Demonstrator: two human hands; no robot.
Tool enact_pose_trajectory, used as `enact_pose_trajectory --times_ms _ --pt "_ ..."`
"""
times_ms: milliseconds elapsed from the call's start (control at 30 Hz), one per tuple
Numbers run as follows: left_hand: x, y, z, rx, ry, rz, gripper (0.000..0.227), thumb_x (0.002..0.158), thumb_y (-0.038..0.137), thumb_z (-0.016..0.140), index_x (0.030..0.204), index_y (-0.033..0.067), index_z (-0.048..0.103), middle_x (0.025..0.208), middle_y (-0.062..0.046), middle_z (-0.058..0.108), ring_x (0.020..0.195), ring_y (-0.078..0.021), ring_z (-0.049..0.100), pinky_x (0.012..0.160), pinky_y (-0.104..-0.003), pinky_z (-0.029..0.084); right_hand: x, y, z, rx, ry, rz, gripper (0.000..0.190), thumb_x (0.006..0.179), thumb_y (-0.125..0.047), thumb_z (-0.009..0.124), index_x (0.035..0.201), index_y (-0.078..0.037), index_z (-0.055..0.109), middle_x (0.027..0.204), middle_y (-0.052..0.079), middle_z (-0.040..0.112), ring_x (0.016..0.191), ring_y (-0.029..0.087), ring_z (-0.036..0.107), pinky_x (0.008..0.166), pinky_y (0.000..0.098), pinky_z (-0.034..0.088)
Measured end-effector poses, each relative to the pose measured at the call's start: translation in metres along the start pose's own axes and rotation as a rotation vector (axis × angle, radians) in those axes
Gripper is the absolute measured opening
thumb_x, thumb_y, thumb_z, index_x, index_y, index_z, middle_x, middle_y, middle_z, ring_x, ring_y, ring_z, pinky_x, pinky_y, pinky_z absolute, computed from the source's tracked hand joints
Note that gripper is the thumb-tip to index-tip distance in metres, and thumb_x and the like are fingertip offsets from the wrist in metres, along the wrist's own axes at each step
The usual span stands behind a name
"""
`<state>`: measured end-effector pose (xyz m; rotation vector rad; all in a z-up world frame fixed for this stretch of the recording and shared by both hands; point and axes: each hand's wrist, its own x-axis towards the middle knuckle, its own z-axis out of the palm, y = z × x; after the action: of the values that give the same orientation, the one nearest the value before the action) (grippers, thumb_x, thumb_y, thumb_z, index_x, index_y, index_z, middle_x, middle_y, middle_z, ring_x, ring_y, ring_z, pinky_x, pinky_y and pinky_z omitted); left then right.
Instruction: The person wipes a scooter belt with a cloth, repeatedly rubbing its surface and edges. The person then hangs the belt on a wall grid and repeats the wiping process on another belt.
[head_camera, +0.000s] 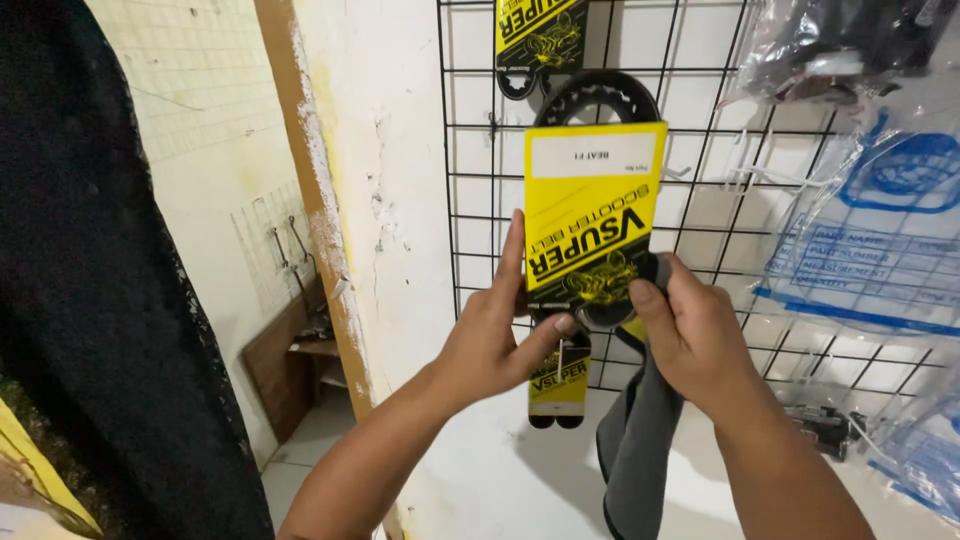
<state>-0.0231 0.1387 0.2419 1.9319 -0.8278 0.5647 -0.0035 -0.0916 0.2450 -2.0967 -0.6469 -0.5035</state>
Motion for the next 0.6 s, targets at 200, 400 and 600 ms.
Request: enact_pose_trajectory --times_ms 200,400,600 --pt "0.044 -0.003 -0.031 -0.009 0.043 0.076 0.091 0.102 0.007 0.061 0.162 0.0075 -0.007 0.127 -0.026 0.072 0.088 -0.0251 0.082 0.070 -0.033 0.071 0.056 -0.029 -0.007 -0.019 0.032 -0.018 0.027 0.108 -0.028 0.048 0.104 -0.003 0.059 0.061 0.006 0.062 0.047 0.017 0.051 0.048 0.0318 0.038" --pt "0.094 -0.018 -0.058 0.032 0.060 0.124 0.094 0.104 0.008 0.064 0.164 0.0169 -0.008 0.119 -0.021 0.078 0.083 -0.0221 0.085 0.065 -0.030 0.070 0.111 -0.026 -0.014 -0.065 0.102 -0.157 0.035 0.113 -0.031 0.048 0.101 0.001 0.058 0.072 0.008 0.061 0.058 0.019 0.051 0.056 0.0341 0.041" --pt "0.132 -0.028 -0.077 -0.081 0.071 0.146 0.093 0.105 0.003 0.063 0.165 0.0234 -0.005 0.116 -0.016 0.081 0.082 -0.0178 0.084 0.067 -0.028 0.070 0.156 -0.031 -0.019 -0.082 0.148 -0.204 0.043 0.115 -0.039 0.044 0.102 0.000 0.057 0.076 0.007 0.060 0.062 0.018 0.051 0.058 0.0338 0.041"
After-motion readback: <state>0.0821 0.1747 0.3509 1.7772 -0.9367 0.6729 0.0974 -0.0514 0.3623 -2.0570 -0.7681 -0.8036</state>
